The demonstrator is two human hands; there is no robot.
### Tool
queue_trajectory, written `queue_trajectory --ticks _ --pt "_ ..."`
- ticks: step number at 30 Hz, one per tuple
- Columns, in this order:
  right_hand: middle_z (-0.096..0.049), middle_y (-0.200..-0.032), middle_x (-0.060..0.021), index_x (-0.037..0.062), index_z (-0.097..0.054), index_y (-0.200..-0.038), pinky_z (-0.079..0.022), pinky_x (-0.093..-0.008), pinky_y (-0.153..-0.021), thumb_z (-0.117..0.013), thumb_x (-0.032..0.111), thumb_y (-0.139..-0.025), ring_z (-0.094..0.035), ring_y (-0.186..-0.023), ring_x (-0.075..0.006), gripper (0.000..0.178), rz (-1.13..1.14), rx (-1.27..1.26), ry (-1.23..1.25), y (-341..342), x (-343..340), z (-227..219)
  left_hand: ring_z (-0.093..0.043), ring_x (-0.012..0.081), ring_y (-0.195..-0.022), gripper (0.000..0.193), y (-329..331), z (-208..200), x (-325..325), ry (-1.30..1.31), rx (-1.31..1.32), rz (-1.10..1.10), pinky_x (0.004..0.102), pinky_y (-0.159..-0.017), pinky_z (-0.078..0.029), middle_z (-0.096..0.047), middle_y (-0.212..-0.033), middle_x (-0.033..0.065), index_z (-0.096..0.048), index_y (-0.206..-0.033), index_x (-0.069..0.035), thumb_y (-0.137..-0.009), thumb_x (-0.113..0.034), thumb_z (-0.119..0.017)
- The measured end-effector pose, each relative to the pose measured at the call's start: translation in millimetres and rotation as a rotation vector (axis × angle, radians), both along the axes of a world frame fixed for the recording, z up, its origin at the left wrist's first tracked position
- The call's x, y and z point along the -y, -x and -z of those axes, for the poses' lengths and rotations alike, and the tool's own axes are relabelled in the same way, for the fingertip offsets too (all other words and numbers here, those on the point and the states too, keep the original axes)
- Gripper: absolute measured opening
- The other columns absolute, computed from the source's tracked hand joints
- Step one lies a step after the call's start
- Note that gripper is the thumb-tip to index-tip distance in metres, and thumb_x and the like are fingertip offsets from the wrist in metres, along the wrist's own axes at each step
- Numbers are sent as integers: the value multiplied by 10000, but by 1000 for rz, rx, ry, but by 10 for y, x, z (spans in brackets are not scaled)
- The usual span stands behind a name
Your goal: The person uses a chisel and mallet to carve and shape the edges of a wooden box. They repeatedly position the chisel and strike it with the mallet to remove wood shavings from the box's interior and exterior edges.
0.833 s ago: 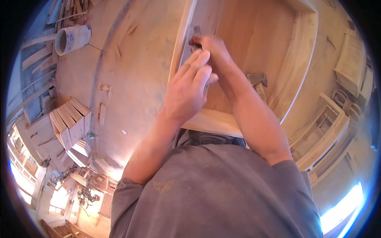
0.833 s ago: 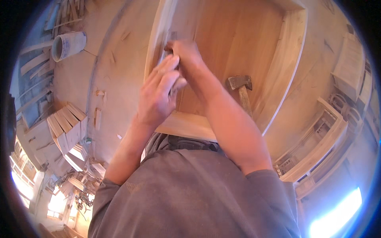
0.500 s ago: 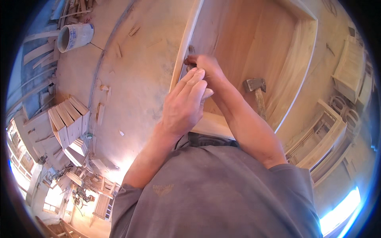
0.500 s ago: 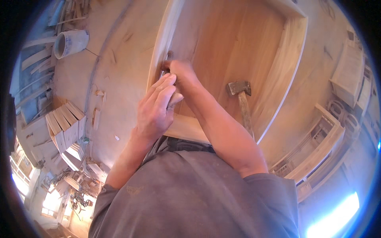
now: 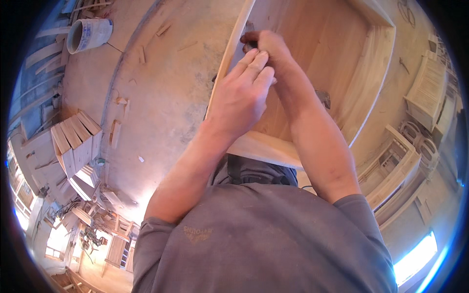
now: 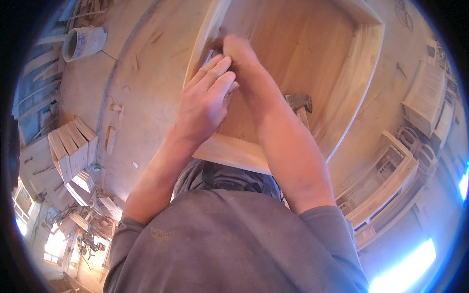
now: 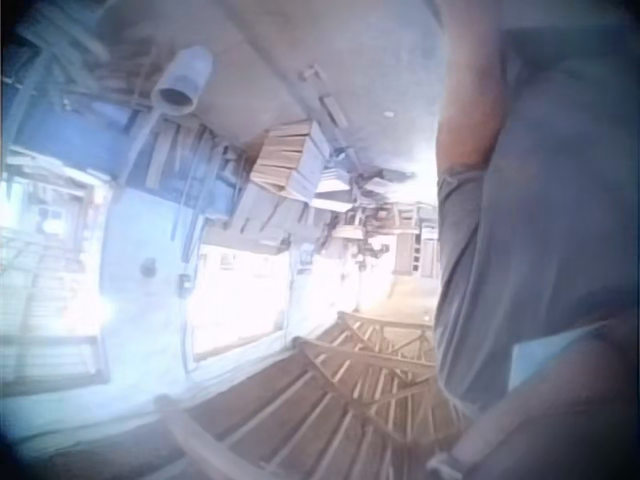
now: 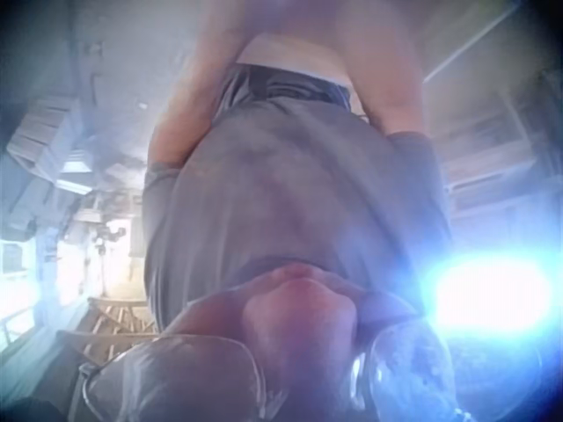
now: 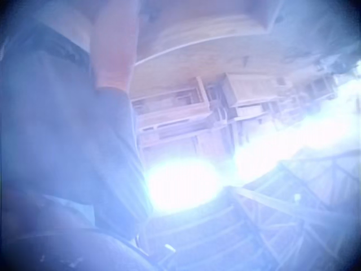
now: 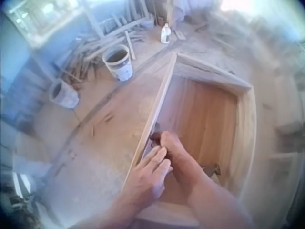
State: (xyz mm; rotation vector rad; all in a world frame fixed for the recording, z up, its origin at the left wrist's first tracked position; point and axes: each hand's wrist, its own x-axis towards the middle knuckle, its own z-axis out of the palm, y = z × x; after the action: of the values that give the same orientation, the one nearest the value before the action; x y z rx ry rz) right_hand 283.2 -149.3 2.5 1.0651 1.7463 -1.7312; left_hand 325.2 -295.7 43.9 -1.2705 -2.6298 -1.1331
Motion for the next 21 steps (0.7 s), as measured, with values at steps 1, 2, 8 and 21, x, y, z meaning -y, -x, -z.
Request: queue_trajectory --ticks 1,2,8,21 --pt "-712 -944 -64 49 -744 -1210 -502 -323 -734 -446 163 -964 -613 -780 -176 403 20 30 37 -88 100 42 -636 418 -1213 234 -57 -28 91 8 17 11 452 -1012 -534 -661 -1277 241 -656 -1059 46 -857 -26 -750" --pt "-719 -968 -67 48 -742 -1218 -508 -330 -757 -438 158 -960 -621 -800 -180 413 39 54 69 -158 204 41 -636 419 -1213 228 -108 -57 182 12 27 22 452 -1013 -534 -670 -1261 239 -656 -1052 49 -860 -32 -749" --pt "-730 -929 -115 -21 -774 -990 -499 -367 -737 -642 197 -924 -639 -804 -205 264 97 346 257 -836 737 -191 -673 390 -1158 225 -776 -322 733 93 89 77 422 -920 -574 -703 -1170 212 -666 -1036 21 -851 -89 -734" --pt "-641 -675 -72 -6 -717 -979 -387 -304 -452 -563 354 -1047 -520 -479 -143 397 -37 237 446 -1461 133 -88 -675 301 -981 259 -1102 -565 721 -152 45 298 487 -1019 -540 -672 -962 94 -676 -927 -54 -740 -192 -790"
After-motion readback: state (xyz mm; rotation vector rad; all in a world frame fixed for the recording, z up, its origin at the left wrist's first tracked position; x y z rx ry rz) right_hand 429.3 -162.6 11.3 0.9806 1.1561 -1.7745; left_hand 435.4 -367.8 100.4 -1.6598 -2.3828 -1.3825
